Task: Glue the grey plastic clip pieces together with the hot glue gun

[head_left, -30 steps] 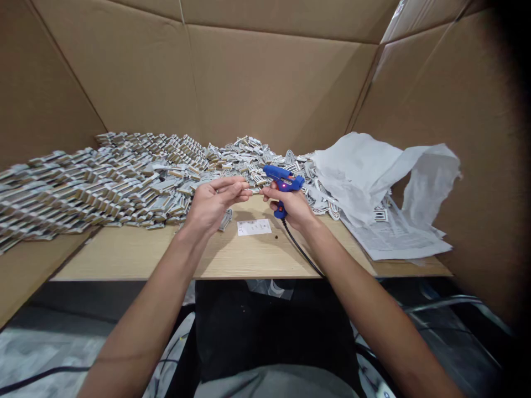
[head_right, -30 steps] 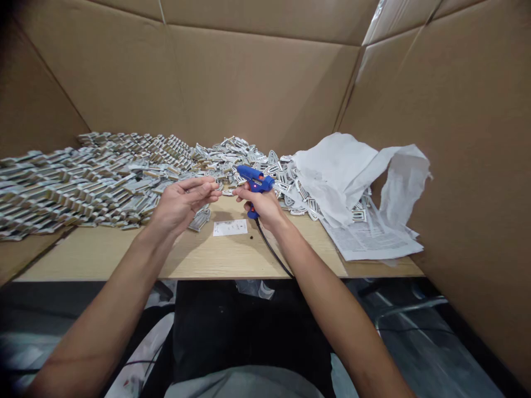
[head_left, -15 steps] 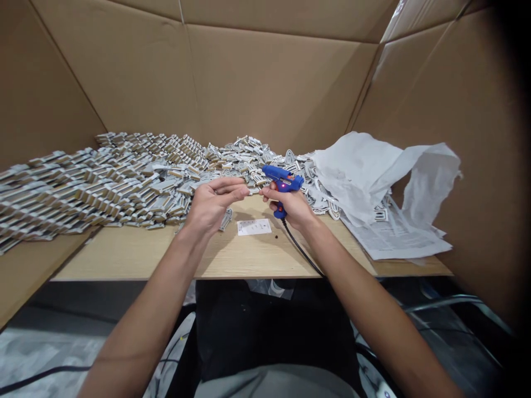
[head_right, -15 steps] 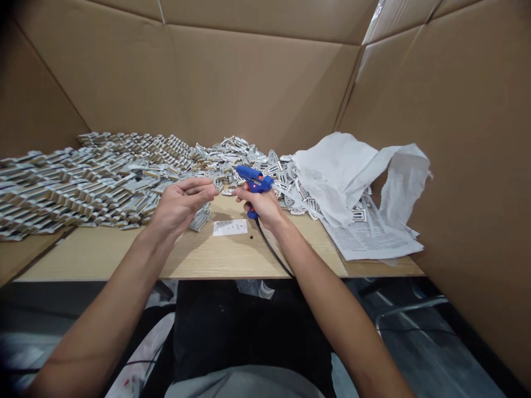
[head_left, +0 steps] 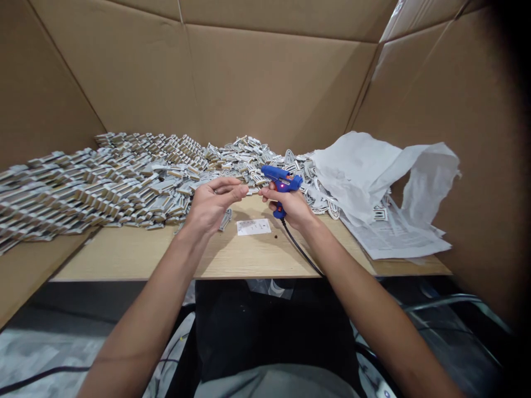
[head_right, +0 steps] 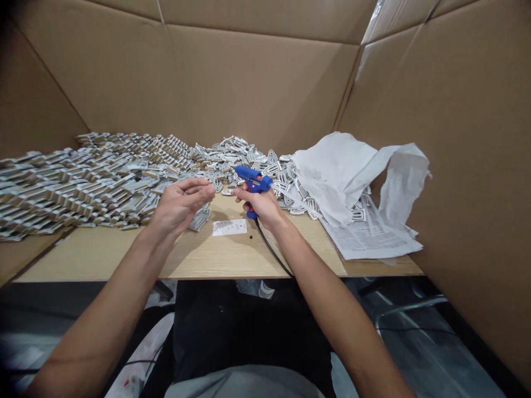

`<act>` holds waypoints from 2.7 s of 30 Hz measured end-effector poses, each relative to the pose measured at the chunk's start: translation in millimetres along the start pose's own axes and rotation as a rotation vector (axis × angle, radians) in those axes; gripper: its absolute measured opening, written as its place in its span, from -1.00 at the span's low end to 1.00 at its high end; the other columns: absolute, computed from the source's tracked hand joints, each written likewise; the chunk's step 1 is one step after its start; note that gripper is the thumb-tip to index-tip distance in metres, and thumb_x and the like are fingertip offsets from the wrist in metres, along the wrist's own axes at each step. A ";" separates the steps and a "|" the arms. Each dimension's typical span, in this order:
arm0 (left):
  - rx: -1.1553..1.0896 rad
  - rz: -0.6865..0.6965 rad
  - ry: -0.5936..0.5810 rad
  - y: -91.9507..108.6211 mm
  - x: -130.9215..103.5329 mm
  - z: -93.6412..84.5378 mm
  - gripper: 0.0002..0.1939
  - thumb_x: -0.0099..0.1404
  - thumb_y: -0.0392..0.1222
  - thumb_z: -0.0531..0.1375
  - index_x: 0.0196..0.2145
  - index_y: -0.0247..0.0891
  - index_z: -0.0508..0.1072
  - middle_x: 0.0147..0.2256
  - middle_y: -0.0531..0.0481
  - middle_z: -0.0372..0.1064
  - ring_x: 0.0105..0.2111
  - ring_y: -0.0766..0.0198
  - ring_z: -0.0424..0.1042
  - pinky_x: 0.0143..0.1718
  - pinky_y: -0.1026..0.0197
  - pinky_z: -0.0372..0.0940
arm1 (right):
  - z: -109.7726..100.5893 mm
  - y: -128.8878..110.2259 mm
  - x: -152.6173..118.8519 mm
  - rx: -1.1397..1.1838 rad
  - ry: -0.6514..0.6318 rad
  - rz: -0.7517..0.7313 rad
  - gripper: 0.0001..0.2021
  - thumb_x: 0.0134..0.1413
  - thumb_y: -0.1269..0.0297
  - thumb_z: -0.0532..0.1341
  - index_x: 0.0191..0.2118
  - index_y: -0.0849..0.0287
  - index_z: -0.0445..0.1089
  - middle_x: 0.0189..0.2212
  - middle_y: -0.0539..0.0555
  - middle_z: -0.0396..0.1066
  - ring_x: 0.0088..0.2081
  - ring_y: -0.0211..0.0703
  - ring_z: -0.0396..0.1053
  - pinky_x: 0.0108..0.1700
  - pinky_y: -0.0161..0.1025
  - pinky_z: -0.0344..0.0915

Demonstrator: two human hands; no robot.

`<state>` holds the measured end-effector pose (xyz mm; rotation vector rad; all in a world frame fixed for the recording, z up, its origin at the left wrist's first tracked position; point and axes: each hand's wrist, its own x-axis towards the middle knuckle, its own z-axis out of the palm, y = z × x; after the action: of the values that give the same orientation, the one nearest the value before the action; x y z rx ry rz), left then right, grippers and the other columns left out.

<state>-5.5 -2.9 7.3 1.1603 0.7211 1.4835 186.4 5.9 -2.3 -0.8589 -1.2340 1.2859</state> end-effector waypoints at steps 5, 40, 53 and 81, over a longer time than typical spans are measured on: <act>-0.043 -0.039 -0.035 0.7 -0.9 -0.2 -0.59 -0.07 -0.24 0.60 -0.25 -0.35 0.65 -0.30 -0.16 0.63 -0.24 0.15 0.63 -0.04 0.13 0.51 | 0.0 0.9 -0.4 -0.019 -0.001 -0.004 -0.62 -0.25 0.15 0.51 -0.43 0.09 0.29 -0.37 0.01 0.44 -0.34 -0.23 0.34 -0.48 -0.28 0.07; -0.054 -0.078 -0.082 12.4 -2.3 5.4 -0.86 0.44 -0.24 0.21 -0.17 -0.34 0.55 -0.04 -0.25 0.59 -0.12 0.11 0.63 0.10 -0.02 0.42 | -2.1 3.2 0.4 -0.084 0.001 -0.003 -0.66 -0.18 0.15 0.49 -0.43 0.08 0.30 -0.40 0.00 0.43 -0.39 -0.24 0.30 -0.46 -0.25 0.09; 0.085 -0.011 0.108 10.8 2.8 2.6 -0.57 0.38 0.04 0.29 -0.50 -0.15 0.20 -0.65 0.24 -0.14 -0.69 0.44 -0.14 -0.60 0.28 0.06 | -4.7 4.8 2.5 -0.188 0.069 -0.052 -0.70 -0.13 0.13 0.41 -0.44 0.05 0.26 -0.43 0.02 0.43 -0.42 -0.19 0.30 -0.46 -0.22 0.11; 1.004 0.210 -0.327 -31.3 -5.8 -2.1 -0.77 0.02 -0.26 0.39 -0.35 -0.18 0.45 -0.56 0.10 0.31 -0.53 0.22 0.22 -0.41 0.18 0.00 | -25.2 22.2 9.8 -1.037 -0.285 -0.095 -0.65 -0.21 0.25 0.49 -0.26 0.13 0.42 -0.32 0.08 0.47 -0.29 -0.03 0.37 -0.22 -0.15 0.23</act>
<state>3.8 -0.4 -23.1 2.2242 1.1831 1.0213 204.6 23.0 -26.8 -1.3234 -2.1996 0.6356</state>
